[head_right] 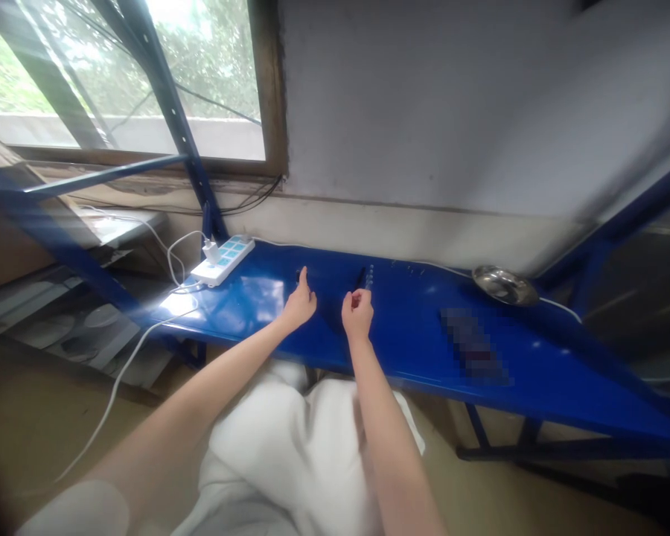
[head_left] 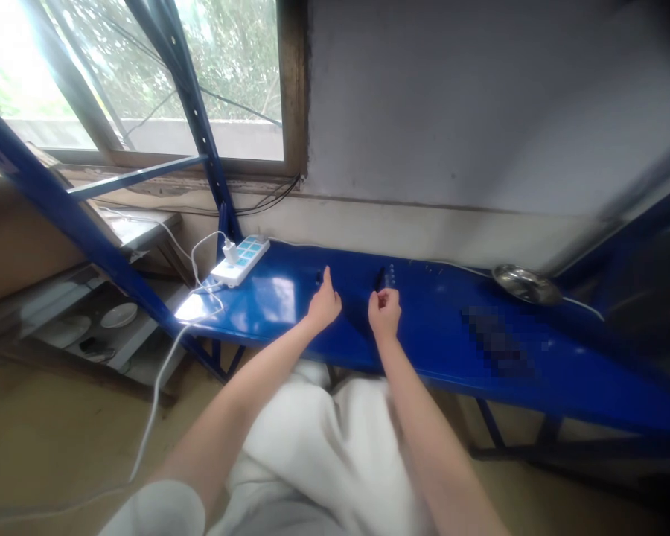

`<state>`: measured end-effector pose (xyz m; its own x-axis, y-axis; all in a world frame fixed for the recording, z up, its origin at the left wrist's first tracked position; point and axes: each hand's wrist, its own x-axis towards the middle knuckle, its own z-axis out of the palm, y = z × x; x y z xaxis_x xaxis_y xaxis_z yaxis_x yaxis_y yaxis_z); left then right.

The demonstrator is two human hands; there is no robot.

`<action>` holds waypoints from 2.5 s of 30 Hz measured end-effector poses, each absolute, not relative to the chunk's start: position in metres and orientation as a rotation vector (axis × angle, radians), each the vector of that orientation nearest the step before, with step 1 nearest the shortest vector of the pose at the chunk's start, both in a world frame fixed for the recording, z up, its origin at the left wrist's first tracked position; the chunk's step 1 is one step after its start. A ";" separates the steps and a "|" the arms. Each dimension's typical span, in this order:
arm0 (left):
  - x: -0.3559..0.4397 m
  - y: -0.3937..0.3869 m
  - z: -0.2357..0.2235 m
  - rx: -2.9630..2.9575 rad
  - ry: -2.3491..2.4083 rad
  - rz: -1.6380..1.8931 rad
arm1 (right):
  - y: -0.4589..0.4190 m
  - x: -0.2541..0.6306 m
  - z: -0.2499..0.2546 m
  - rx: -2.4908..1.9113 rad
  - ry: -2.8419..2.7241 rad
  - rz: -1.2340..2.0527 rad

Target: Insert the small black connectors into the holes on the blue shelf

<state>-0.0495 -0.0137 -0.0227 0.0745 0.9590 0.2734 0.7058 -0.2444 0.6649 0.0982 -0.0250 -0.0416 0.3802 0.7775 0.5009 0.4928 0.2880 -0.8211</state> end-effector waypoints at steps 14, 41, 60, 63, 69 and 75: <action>-0.050 0.017 -0.017 2.004 1.891 0.732 | -0.029 0.098 -0.037 -1.335 -1.317 0.398; -0.040 -0.023 -0.036 1.258 0.886 1.231 | -0.019 0.095 -0.047 -1.489 -1.867 0.206; -0.041 -0.022 -0.037 1.214 1.022 1.309 | -0.024 0.095 -0.044 -1.284 -1.716 0.254; -0.040 -0.023 -0.037 1.206 1.018 1.318 | -0.022 0.093 -0.046 -1.288 -1.882 0.309; -0.041 -0.019 -0.044 1.270 1.079 1.382 | -0.021 0.092 -0.047 -1.240 -2.040 0.347; -0.041 -0.021 -0.043 1.355 1.083 1.334 | -0.018 0.094 -0.048 -1.192 -2.058 0.349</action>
